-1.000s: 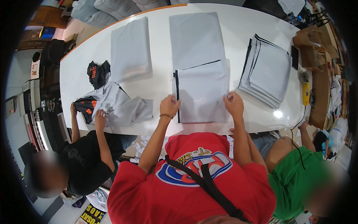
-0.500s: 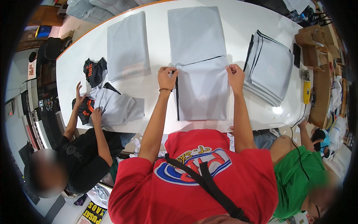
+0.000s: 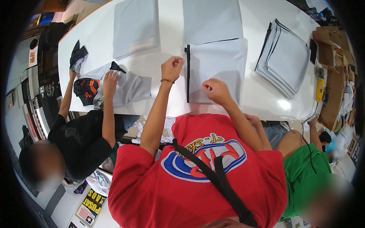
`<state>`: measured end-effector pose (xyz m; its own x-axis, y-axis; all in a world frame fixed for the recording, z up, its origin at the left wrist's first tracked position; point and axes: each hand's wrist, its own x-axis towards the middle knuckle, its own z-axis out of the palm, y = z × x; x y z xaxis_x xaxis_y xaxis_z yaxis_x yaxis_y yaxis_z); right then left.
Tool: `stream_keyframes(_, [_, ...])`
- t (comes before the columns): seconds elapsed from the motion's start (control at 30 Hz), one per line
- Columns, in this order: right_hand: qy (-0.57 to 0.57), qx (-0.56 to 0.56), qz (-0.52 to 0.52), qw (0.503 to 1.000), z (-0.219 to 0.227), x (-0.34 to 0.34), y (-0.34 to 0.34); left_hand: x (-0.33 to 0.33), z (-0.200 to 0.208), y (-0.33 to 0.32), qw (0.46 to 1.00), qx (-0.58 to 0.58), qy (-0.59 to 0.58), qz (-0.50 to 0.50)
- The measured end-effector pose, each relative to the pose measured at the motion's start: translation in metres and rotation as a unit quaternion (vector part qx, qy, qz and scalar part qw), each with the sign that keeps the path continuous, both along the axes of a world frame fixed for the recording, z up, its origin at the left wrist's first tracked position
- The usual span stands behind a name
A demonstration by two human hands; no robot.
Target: The person folds a gray garment on a white table, aligns edges, and places it into a gray poly mailer. They seal the mailer and stack it with others. The person repeats this process for multiple garments, handling each item one at a time.
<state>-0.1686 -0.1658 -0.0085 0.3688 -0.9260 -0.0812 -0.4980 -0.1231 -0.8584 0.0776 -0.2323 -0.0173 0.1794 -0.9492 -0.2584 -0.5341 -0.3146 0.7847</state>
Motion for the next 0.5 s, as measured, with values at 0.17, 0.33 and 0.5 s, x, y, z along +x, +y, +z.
stream_keyframes(0.17, [0.052,-0.123,0.147,0.98,-0.018,0.032,0.047,0.036,-0.004,0.106,0.989,0.024,0.026,-0.147])
stream_keyframes(0.33, [0.047,-0.106,0.122,0.986,-0.039,0.041,0.051,0.038,-0.015,0.162,0.993,0.042,0.079,-0.075])
stream_keyframes(0.5, [-0.036,0.091,0.05,0.994,-0.03,0.037,0.033,0.025,-0.021,0.171,0.991,0.043,0.109,-0.067])
